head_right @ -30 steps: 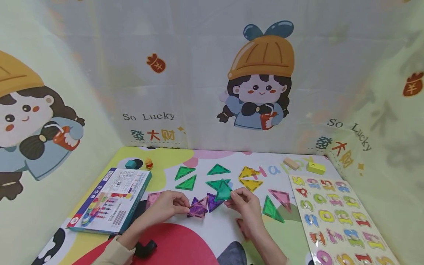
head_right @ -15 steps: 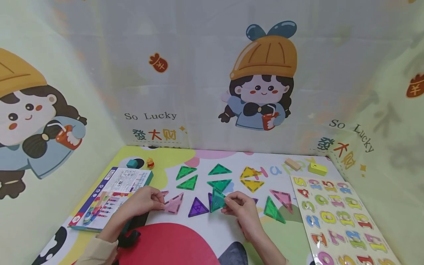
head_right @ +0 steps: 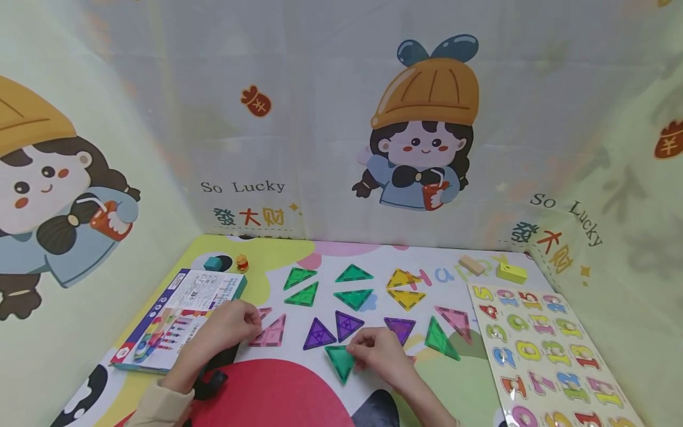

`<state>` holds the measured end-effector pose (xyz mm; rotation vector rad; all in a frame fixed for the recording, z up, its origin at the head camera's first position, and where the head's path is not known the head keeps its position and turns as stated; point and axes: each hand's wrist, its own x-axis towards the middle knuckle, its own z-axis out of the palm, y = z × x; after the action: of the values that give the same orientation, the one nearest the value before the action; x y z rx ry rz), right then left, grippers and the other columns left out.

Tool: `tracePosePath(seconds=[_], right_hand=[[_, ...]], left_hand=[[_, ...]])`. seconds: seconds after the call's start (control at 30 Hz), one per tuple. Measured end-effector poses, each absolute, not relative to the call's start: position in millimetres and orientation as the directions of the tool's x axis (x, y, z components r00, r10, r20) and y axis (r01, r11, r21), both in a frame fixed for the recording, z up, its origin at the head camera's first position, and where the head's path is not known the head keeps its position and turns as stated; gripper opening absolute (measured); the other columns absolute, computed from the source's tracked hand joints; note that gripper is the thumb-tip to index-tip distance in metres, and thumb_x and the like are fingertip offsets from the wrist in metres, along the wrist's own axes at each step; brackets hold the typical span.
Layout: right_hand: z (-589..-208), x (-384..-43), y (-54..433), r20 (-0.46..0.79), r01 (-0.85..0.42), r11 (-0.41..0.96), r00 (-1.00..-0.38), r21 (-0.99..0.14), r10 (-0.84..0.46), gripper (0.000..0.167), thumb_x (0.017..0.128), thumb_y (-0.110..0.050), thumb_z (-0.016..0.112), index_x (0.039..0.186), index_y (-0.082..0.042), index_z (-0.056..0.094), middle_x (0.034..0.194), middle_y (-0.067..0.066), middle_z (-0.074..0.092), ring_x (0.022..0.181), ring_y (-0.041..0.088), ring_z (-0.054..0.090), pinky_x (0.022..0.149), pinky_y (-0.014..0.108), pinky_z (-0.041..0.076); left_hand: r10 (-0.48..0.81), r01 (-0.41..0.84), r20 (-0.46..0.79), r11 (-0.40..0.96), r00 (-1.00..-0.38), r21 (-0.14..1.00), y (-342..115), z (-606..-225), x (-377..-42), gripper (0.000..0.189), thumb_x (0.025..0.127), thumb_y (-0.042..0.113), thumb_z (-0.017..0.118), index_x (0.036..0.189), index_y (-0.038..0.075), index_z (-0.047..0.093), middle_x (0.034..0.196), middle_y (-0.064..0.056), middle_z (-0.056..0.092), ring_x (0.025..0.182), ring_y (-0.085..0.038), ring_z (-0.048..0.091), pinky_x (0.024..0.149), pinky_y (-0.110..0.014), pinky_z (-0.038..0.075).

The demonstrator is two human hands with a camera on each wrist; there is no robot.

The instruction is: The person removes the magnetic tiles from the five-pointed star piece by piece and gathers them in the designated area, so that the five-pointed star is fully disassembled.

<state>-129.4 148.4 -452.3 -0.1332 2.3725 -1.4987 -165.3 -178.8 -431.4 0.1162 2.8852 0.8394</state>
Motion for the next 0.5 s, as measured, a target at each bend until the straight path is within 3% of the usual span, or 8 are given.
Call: tracePosePath(seconds=[0.23,0.5], right_hand=[[-453.9,-129.9,149.9,-0.227,0.019,0.581,-0.931,-0.814,-0.286,0.009,0.089,-0.021,0.073,0.087,-0.012,0.075,0.068,-0.001,0.065,0.060,0.014,0.057,0.056,0.027,0.048],[-445.3,-131.2,154.0,-0.174,0.036,0.700,-0.977,-0.714,-0.127,0.005,0.089,-0.020,0.073,0.089,-0.015,0.073,0.078,-0.004,0.067,0.067,0.013,0.055,0.058,0.027,0.046]], left_hand=[[0.120,0.070,-0.055,0.832,-0.991,0.551,-175.2,-433.1,-168.0,0.007,0.080,0.015,0.081,0.079,0.017,0.074,0.069,0.005,0.062,0.070,-0.014,0.053,0.056,-0.026,0.045],[0.089,0.030,-0.073,0.813,-0.993,0.582,-172.5,-433.3,-171.9,0.010,0.084,0.020,0.079,0.093,0.017,0.077,0.081,0.006,0.067,0.077,-0.014,0.056,0.065,-0.027,0.049]])
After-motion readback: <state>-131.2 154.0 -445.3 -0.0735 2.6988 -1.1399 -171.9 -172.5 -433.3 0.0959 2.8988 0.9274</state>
